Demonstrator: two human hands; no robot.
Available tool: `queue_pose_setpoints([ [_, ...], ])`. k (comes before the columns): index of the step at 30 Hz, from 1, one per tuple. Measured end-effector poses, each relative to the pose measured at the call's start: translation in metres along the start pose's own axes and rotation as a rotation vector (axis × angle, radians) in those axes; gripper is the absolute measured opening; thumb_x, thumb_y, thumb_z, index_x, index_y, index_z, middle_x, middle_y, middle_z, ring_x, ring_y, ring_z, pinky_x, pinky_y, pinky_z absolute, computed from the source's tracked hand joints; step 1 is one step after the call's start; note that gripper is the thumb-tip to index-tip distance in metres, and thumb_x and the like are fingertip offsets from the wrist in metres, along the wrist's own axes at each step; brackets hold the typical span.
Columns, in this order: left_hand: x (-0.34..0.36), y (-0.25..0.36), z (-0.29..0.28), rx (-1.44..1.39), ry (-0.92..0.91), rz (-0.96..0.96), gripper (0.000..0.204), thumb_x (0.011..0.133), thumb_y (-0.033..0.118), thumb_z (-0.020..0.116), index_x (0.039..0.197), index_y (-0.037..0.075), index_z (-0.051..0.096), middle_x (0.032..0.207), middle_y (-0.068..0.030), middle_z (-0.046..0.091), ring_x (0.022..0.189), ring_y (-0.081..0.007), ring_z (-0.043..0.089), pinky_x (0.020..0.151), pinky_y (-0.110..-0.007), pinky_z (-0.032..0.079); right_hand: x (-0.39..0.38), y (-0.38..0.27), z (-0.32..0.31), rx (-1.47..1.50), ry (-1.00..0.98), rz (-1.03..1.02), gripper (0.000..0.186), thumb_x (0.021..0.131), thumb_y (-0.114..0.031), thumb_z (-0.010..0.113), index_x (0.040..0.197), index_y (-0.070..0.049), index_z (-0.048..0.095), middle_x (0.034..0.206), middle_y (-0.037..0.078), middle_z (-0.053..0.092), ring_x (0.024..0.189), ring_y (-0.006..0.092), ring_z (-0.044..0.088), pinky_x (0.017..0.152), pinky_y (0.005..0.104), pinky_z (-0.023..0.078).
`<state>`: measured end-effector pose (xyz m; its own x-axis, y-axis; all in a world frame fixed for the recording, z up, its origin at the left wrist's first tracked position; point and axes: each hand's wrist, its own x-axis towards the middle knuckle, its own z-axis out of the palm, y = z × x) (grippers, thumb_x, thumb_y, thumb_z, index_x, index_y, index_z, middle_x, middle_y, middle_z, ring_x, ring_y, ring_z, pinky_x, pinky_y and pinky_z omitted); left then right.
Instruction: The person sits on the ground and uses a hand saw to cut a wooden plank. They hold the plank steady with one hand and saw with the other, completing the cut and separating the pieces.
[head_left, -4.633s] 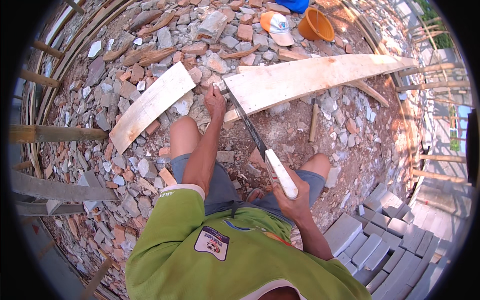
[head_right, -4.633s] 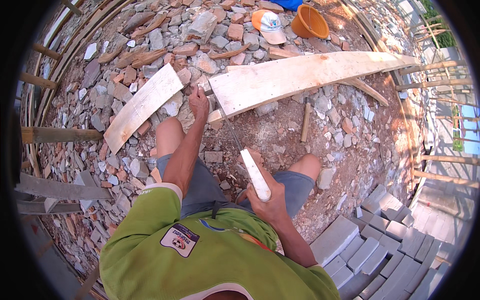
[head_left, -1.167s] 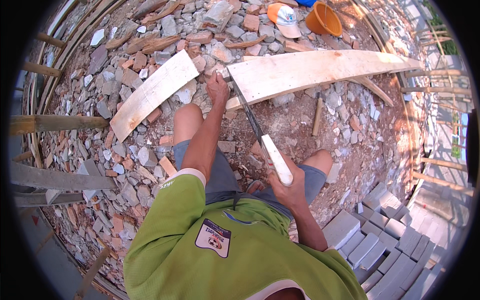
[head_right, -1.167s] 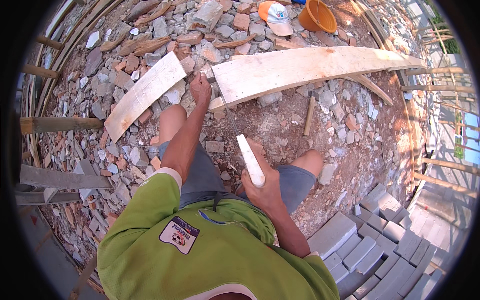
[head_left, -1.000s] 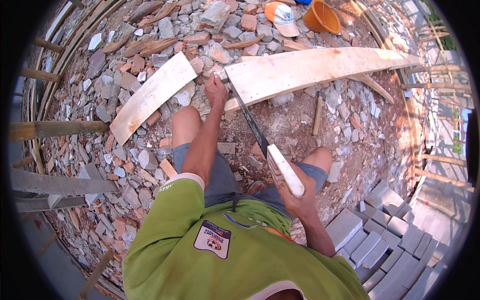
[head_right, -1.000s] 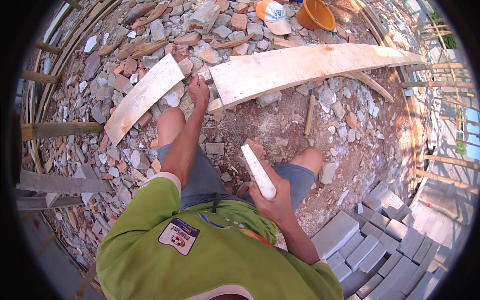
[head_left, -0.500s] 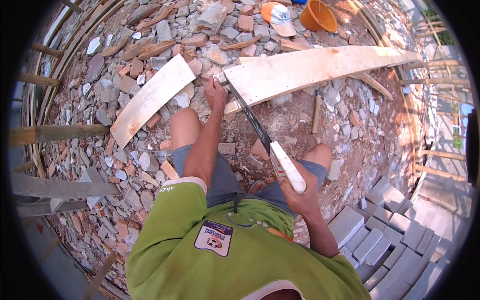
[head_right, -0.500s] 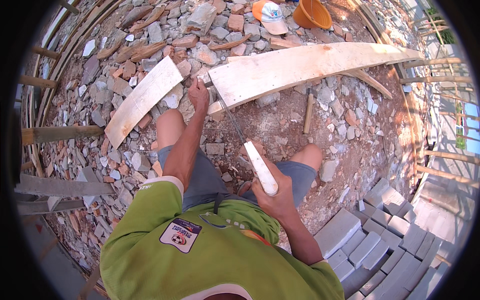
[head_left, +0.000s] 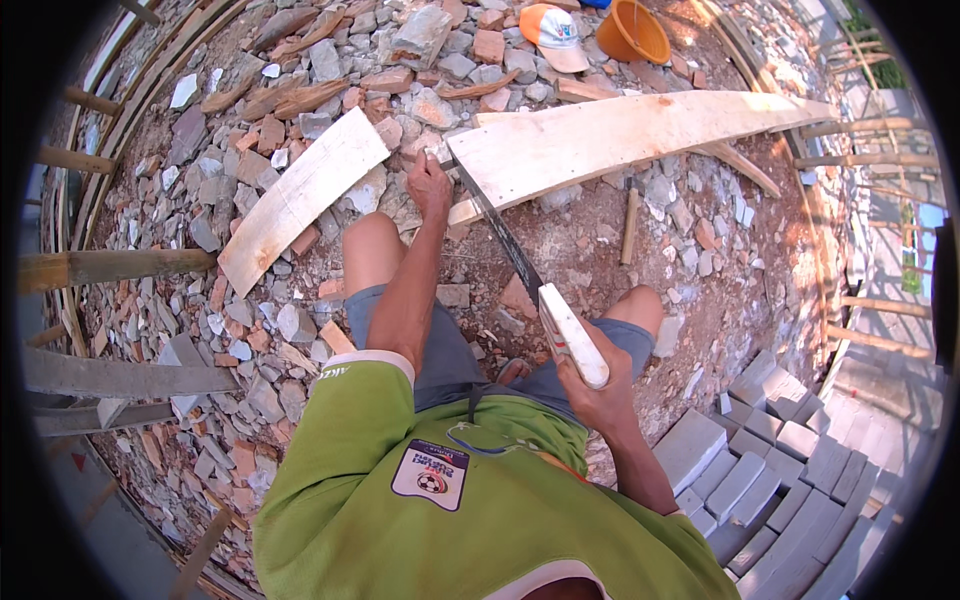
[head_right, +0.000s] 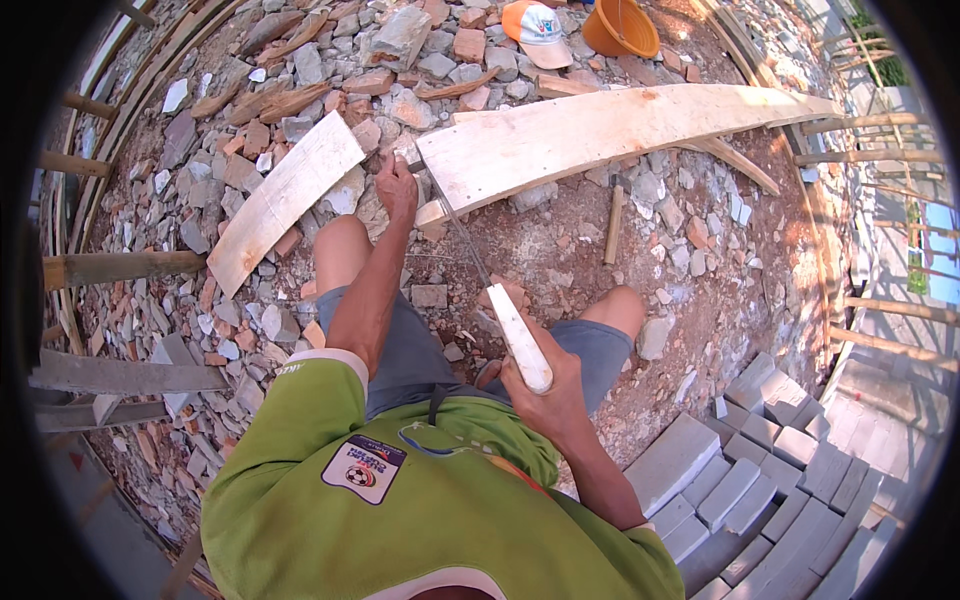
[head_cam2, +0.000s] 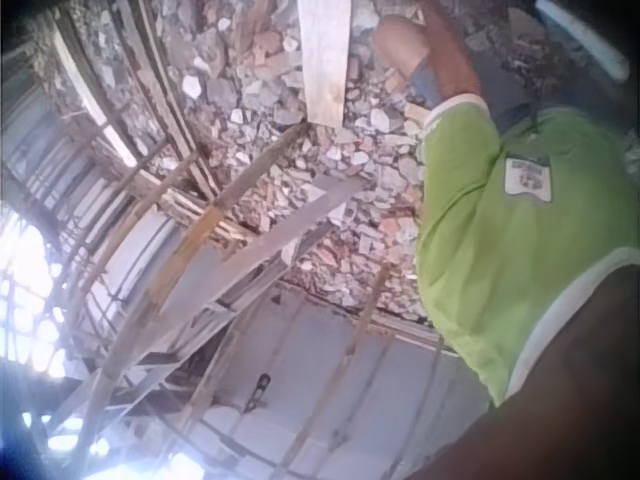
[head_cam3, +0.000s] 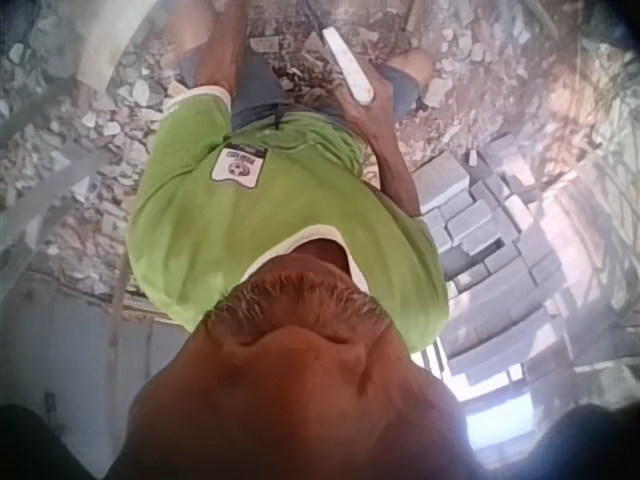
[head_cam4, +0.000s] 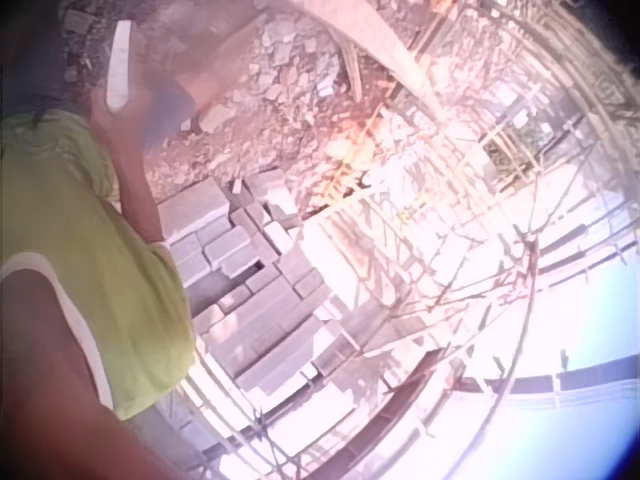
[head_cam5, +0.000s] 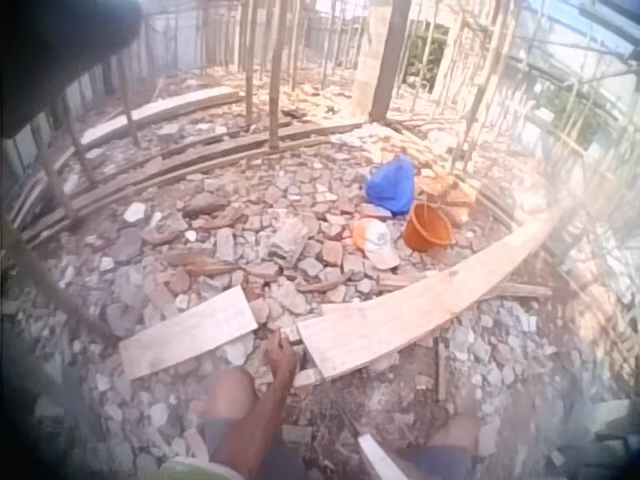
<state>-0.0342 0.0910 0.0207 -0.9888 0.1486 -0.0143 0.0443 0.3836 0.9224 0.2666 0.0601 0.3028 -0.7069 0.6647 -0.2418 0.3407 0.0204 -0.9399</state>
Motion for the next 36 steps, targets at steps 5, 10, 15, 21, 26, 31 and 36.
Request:
queue_pose_setpoints([
  [5, 0.007, -0.005, 0.013, -0.108, 0.030, 0.066, 0.025, 0.095, 0.021, 0.051, 0.095, -0.001, 0.063, 0.068, -0.0233, 0.058, 0.061, -0.0331, 0.052, 0.062, -0.045, 0.042, 0.130, 0.022, 0.045, -0.144, -0.011, -0.128, 0.024, 0.084, -0.009, 0.060, 0.100, 0.007, 0.066, 0.067, 0.008, 0.063, 0.058, 0.0104, 0.051, 0.053, 0.0309, 0.043],
  [10, 0.005, 0.004, 0.005, -0.052, -0.017, 0.041, 0.027, 0.094, 0.020, 0.050, 0.101, -0.002, 0.065, 0.067, -0.0221, 0.058, 0.059, -0.0310, 0.050, 0.061, -0.043, 0.041, 0.126, 0.031, 0.048, -0.077, 0.009, -0.083, 0.030, 0.083, -0.010, 0.063, 0.108, 0.006, 0.065, 0.072, 0.009, 0.065, 0.062, 0.0128, 0.053, 0.058, 0.0332, 0.045],
  [15, 0.009, -0.003, 0.000, 0.005, 0.085, 0.038, 0.036, 0.094, 0.021, 0.052, 0.119, 0.001, 0.066, 0.081, -0.0257, 0.067, 0.073, -0.0355, 0.063, 0.072, -0.044, 0.048, -0.002, 0.012, -0.003, -0.059, -0.024, 0.019, 0.049, 0.083, -0.001, 0.062, 0.131, 0.005, 0.057, 0.105, 0.011, 0.068, 0.090, 0.0123, 0.062, 0.080, 0.0272, 0.050],
  [21, 0.011, 0.001, 0.005, -0.004, -0.075, 0.014, 0.035, 0.094, 0.022, 0.052, 0.116, -0.001, 0.067, 0.078, -0.0238, 0.066, 0.070, -0.0317, 0.061, 0.070, -0.042, 0.048, 0.151, 0.018, 0.059, -0.246, 0.028, -0.129, 0.028, 0.081, -0.016, 0.062, 0.089, 0.010, 0.065, 0.073, 0.027, 0.065, 0.071, 0.0370, 0.068, 0.069, 0.0401, 0.053],
  [26, 0.003, 0.002, 0.006, -0.034, 0.059, 0.060, 0.036, 0.095, 0.022, 0.051, 0.116, -0.002, 0.066, 0.077, -0.0239, 0.066, 0.070, -0.0330, 0.062, 0.069, -0.043, 0.047, 0.133, 0.034, 0.042, -0.195, -0.040, -0.112, 0.031, 0.082, -0.010, 0.061, 0.105, 0.010, 0.065, 0.077, 0.017, 0.067, 0.070, 0.0179, 0.063, 0.065, 0.0327, 0.049],
  [31, 0.004, 0.009, -0.012, -0.021, 0.005, -0.001, 0.033, 0.095, 0.022, 0.050, 0.112, -0.002, 0.066, 0.080, -0.0263, 0.065, 0.072, -0.0371, 0.062, 0.069, -0.045, 0.046, -0.003, 0.010, -0.004, -0.070, -0.021, -0.070, 0.048, 0.082, 0.001, 0.060, 0.129, 0.004, 0.058, 0.097, 0.012, 0.070, 0.079, 0.0119, 0.063, 0.073, 0.0284, 0.052],
  [36, 0.005, 0.010, 0.004, -0.058, -0.035, 0.029, 0.035, 0.094, 0.023, 0.051, 0.110, -0.005, 0.065, 0.082, -0.0250, 0.066, 0.073, -0.0320, 0.062, 0.072, -0.043, 0.047, 0.111, 0.020, 0.034, -0.188, 0.003, -0.098, 0.022, 0.082, -0.007, 0.059, 0.097, 0.008, 0.065, 0.068, 0.014, 0.065, 0.062, 0.0154, 0.059, 0.057, 0.0344, 0.047],
])
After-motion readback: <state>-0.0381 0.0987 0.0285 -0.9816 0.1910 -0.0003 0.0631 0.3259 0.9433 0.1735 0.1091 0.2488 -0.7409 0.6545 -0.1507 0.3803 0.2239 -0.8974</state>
